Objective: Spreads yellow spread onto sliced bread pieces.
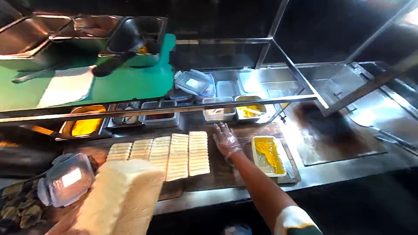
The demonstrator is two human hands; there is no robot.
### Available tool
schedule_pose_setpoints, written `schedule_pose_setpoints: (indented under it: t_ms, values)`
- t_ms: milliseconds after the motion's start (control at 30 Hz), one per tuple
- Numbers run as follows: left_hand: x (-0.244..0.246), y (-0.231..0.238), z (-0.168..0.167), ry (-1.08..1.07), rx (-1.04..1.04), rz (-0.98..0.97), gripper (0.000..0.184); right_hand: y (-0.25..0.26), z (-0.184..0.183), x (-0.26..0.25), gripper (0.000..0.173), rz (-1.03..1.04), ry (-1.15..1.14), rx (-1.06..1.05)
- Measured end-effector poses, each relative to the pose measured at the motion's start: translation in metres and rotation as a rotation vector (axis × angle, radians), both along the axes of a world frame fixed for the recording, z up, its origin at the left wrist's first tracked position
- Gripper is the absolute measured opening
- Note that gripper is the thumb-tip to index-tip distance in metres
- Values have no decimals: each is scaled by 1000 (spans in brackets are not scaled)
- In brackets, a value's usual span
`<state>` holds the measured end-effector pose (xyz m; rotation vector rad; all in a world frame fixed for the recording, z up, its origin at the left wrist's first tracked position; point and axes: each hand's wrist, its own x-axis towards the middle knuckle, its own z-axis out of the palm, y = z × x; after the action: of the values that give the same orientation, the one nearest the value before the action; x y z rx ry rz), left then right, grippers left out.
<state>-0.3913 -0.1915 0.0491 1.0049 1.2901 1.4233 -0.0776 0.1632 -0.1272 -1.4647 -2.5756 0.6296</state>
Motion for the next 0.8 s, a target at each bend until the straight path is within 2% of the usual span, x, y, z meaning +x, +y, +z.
schedule_pose_setpoints:
  t_ms: [33, 67, 133, 167, 200, 233, 300, 367, 400, 467, 500, 567, 600, 633, 700, 733, 767, 800]
  values:
    - [41, 40, 28, -26, -121, -22, 45, -20, -6, 15, 62, 90, -24, 36]
    - [74, 78, 43, -54, -195, -72, 57, -57, -8, 37, 64, 196, -12, 42]
    - [126, 153, 36, -7, -254, -207, 89, -156, 7, 99, 56, 436, 108, -58]
    - [146, 188, 22, 86, -269, -290, 103, -202, 16, 132, 47, 546, 169, -195]
    - [166, 221, 3, 265, -278, -377, 109, -236, 19, 162, 46, 637, 207, -342]
    - [185, 248, -16, 512, -295, -465, 109, -254, 19, 186, 45, 640, 220, -461]
    - [225, 281, -51, 1022, -365, -648, 106, -244, 29, 216, 48, 435, 216, -522]
    - [258, 285, -78, 1358, -407, -784, 104, -215, 44, 233, 47, 277, 242, -441]
    - [268, 280, -81, 1431, -397, -779, 104, -201, 50, 238, 45, 227, 313, -346]
    - [273, 253, -67, 1401, -330, -590, 94, -185, 64, 244, 42, 120, 470, -199]
    - [273, 233, -58, 1333, -276, -415, 87, -181, 73, 243, 43, 60, 531, -170]
    - [278, 194, -29, 1139, -252, -128, 67, -169, 94, 234, 50, -42, 671, -223]
    - [282, 179, -10, 1038, -314, -163, 55, -160, 102, 223, 53, -85, 764, -269]
    - [287, 170, 6, 899, -377, -306, 45, -150, 111, 208, 56, -99, 852, -324]
    - [308, 159, 16, 648, -427, -623, 44, -129, 130, 174, 76, 16, 1011, -452]
    - [325, 153, 17, 648, -417, -713, 44, -121, 139, 160, 87, 118, 1023, -488]
    - [342, 148, 17, 736, -416, -793, 42, -114, 147, 150, 92, 200, 1048, -516]
    - [355, 148, 13, 831, -409, -857, 39, -107, 150, 147, 91, 196, 1086, -531]
